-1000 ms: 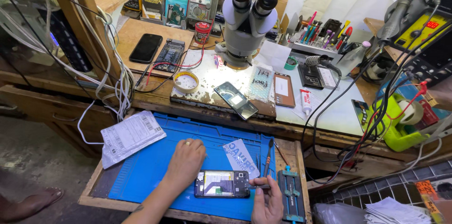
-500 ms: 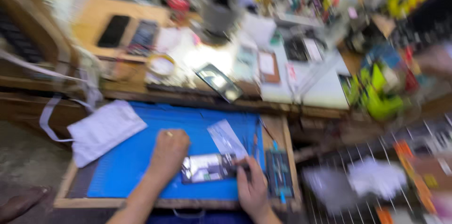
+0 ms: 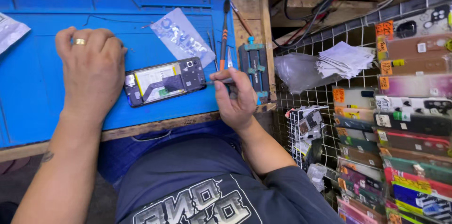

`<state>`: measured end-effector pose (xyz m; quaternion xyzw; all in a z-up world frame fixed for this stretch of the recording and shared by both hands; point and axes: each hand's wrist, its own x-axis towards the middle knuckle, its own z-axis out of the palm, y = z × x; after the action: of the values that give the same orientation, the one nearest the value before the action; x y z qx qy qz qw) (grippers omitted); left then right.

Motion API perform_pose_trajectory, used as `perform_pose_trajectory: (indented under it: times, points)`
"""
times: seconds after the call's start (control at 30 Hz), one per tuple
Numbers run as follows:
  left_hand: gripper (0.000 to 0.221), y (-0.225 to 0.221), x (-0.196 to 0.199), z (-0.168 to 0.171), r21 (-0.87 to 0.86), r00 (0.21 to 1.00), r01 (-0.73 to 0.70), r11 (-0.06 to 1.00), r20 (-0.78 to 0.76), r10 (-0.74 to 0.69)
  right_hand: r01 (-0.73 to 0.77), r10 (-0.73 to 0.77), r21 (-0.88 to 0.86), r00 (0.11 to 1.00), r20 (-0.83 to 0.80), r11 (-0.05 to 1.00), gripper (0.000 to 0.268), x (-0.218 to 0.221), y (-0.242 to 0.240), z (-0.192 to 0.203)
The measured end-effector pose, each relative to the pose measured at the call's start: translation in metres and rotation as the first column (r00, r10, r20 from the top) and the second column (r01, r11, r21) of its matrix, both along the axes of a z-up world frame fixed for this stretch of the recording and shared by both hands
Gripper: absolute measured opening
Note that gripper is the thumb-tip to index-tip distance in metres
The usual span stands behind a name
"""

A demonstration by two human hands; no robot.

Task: The person works on a disassembled smartphone placed on a blue mat, using a metal spudger to pry and separate internal components. They manipulate the device's internal frame and ribbon cables while handling a second phone nearby.

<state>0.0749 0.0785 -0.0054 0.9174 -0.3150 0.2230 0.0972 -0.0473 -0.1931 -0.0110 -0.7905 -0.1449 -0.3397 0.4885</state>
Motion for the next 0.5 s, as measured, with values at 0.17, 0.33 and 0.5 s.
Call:
perform_pose_trajectory:
  times: [0.17, 0.33, 0.5]
  points:
    - [0.008, -0.0008, 0.0011, -0.0015, -0.014, 1.0, -0.001, 1.0, 0.01, 0.001, 0.0, 0.0, 0.003, 1.0, -0.019, 1.0, 0.054, -0.0019, 0.0006, -0.0011]
    - [0.006, -0.0004, 0.0011, -0.0026, -0.04, 1.0, -0.002, 0.999, 0.001, 0.002, -0.004, 0.005, 0.014, 1.0, -0.03, 1.0, 0.053, -0.0013, 0.0024, -0.0016]
    - [0.007, -0.0001, 0.0017, -0.0044, -0.044, 1.0, -0.005, 0.999, -0.005, 0.005, -0.006, 0.008, 0.056, 0.999, -0.036, 0.998, 0.053, -0.0015, 0.0019, -0.0066]
